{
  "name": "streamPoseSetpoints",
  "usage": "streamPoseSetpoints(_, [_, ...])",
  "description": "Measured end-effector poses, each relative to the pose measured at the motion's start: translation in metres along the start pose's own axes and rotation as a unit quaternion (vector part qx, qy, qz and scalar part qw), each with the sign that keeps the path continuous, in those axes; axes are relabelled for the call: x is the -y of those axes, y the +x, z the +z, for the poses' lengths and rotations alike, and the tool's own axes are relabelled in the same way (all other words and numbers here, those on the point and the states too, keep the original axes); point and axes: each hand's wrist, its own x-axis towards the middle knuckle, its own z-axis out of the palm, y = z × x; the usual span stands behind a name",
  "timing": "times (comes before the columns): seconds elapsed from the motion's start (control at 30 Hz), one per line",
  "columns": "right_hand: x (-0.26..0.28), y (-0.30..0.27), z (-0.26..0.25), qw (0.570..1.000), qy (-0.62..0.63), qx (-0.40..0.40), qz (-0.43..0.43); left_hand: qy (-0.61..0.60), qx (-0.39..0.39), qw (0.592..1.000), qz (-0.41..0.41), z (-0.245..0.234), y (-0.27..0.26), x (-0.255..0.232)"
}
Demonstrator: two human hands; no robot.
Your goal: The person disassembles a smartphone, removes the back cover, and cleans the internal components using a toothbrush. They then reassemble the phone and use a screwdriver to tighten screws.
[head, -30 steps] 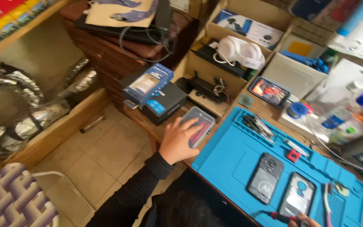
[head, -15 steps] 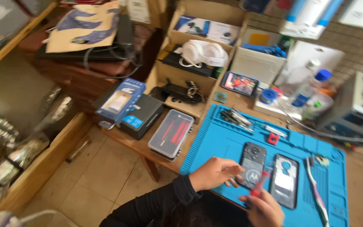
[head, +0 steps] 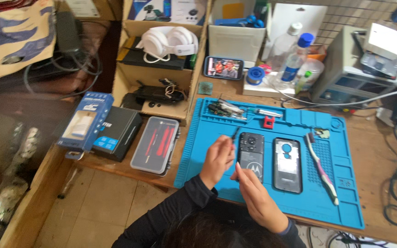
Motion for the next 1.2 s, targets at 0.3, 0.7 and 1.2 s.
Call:
streamPoseSetpoints(0.3, [-0.027,-0.019,0.008,0.984,0.099,-0.145,-0.006,0.057,0.091,0.994,0.014,-0.012,-0.011,0.043])
streamPoseSetpoints(0.7, [0.003,0.004,0.002,0.938,-0.03,-0.343,-0.037,0.153,0.145,0.961,0.177,0.006,-0.018,0.02])
streamPoseSetpoints(1.2, [0.0,0.002,0.006,0.937,0.064,-0.341,-0.046,0.324,0.209,0.865,0.321,0.02,-0.022,0.032])
